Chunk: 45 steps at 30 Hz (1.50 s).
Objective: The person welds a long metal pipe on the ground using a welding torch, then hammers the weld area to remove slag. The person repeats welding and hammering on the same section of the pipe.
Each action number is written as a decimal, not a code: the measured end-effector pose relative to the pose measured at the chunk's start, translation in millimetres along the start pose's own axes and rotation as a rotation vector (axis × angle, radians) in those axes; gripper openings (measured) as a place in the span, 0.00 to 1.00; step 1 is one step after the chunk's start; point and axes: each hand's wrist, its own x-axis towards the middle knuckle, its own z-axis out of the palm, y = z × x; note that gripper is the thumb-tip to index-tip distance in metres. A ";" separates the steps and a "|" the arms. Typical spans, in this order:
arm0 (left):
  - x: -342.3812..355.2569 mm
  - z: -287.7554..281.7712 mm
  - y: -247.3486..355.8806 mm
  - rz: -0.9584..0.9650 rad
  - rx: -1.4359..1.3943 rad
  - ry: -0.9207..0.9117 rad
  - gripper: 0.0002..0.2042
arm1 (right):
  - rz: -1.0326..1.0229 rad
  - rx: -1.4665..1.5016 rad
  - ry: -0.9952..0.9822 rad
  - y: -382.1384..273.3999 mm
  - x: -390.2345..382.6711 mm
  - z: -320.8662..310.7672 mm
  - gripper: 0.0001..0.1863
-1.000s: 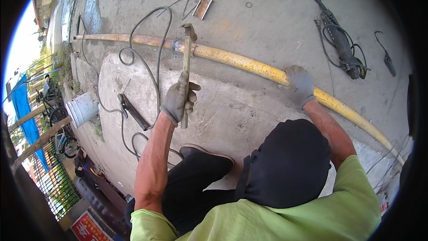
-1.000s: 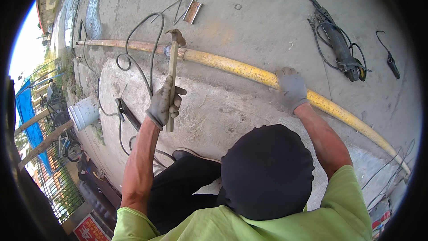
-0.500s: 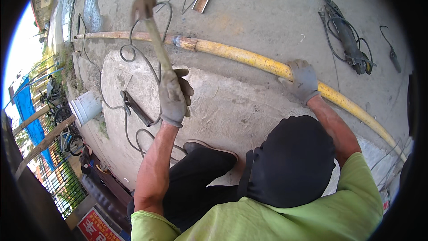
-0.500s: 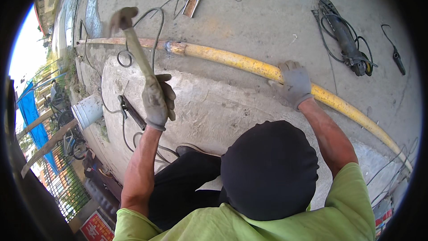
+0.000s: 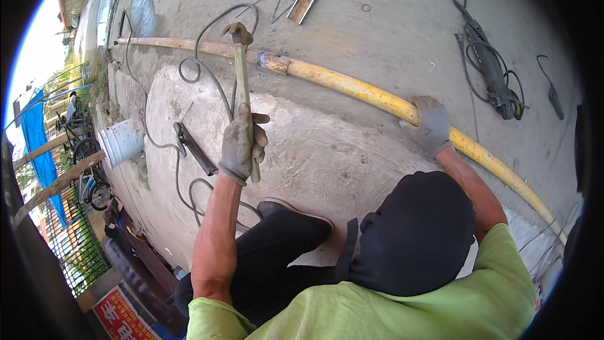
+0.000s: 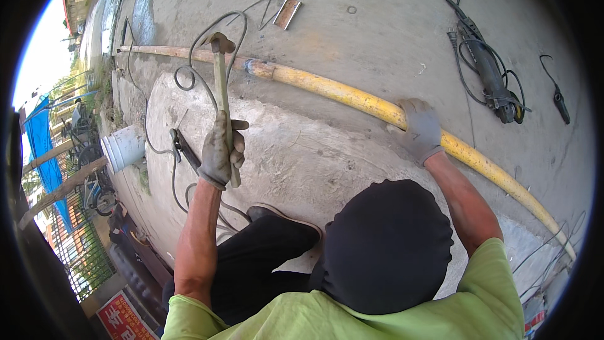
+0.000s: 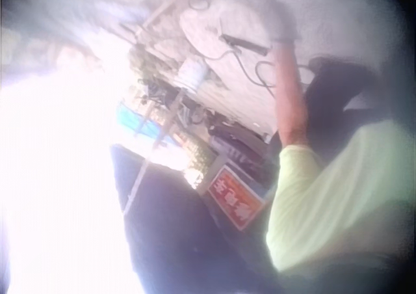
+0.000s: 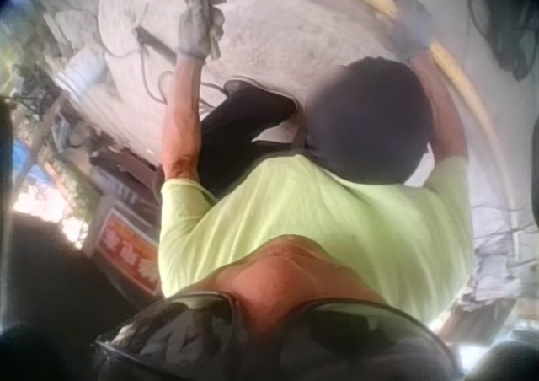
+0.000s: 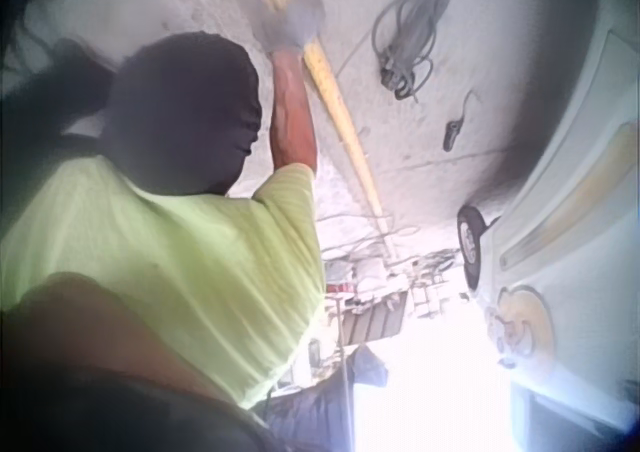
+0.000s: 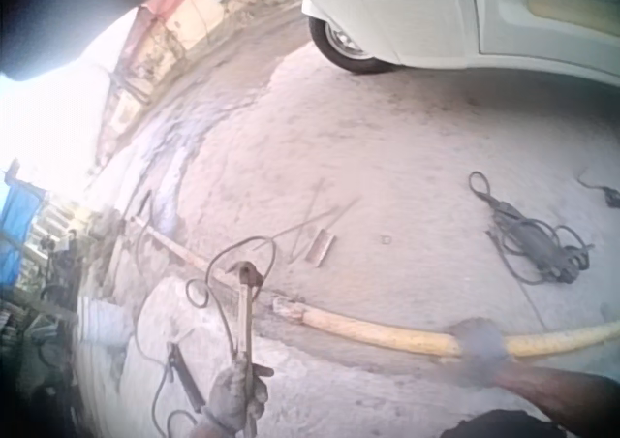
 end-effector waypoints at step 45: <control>-15.7 -11.2 -145.4 -0.527 -0.190 -0.239 0.27 | 0.528 0.516 -0.983 66.3 53.5 -64.8 0.34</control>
